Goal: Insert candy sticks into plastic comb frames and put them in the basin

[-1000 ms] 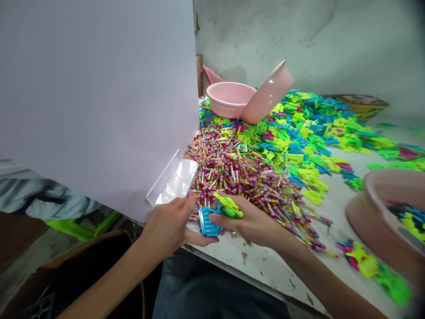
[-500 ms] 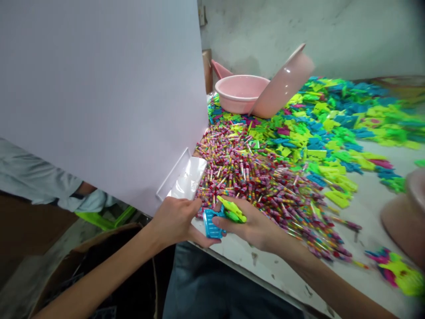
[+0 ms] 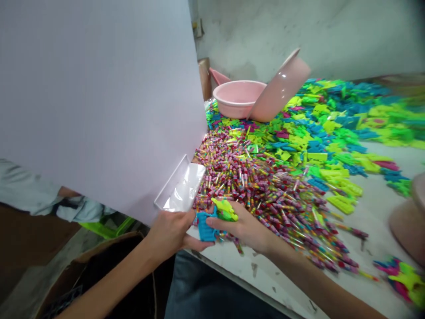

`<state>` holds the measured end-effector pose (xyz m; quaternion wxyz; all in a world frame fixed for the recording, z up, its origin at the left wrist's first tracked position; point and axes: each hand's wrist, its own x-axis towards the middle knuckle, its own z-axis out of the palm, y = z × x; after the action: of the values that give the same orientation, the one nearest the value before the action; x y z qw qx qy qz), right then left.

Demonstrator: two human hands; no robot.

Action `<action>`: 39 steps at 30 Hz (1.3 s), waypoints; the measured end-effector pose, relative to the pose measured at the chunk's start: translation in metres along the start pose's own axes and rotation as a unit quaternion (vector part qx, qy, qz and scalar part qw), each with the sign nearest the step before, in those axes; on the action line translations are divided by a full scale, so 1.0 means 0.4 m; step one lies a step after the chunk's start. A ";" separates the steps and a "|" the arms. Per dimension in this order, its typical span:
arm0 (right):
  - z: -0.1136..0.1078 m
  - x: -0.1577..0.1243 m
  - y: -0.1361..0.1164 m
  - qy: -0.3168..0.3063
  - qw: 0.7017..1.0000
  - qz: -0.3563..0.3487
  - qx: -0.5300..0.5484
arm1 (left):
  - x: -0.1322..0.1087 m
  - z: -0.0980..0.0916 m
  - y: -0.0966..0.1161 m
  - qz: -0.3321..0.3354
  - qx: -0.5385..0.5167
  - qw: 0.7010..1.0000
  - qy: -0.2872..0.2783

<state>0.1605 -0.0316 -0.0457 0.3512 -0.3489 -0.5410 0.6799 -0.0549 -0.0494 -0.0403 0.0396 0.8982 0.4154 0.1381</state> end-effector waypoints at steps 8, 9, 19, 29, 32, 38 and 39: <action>-0.012 0.009 -0.003 0.070 0.987 -0.019 0.141 | 0.079 0.054 0.043 -0.128 -0.158 0.979 0.012; -0.015 0.014 0.000 0.090 0.983 -0.031 0.157 | 0.100 0.060 0.060 -0.136 -0.174 0.975 0.013; -0.456 0.059 -0.077 0.419 0.849 -0.019 -0.321 | 0.300 0.219 -0.014 -0.094 0.023 0.991 0.093; -0.649 0.171 -0.020 0.473 0.726 0.137 -0.479 | 0.347 0.284 -0.031 -0.142 0.093 0.985 0.038; -0.645 0.170 -0.012 0.480 0.731 0.113 -0.471 | 0.359 0.268 -0.024 -0.149 0.084 0.985 0.013; -0.602 0.121 -0.052 0.503 0.782 -0.014 -0.367 | 0.406 0.272 -0.008 -0.206 0.049 0.977 0.006; -0.583 0.112 -0.060 0.503 0.793 -0.043 -0.340 | 0.417 0.273 -0.006 -0.209 0.034 0.977 0.002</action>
<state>0.3394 0.1251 -0.0665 0.4612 -0.7150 -0.4989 0.1646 0.0769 0.0833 -0.1096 0.0366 0.7920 0.5986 0.1143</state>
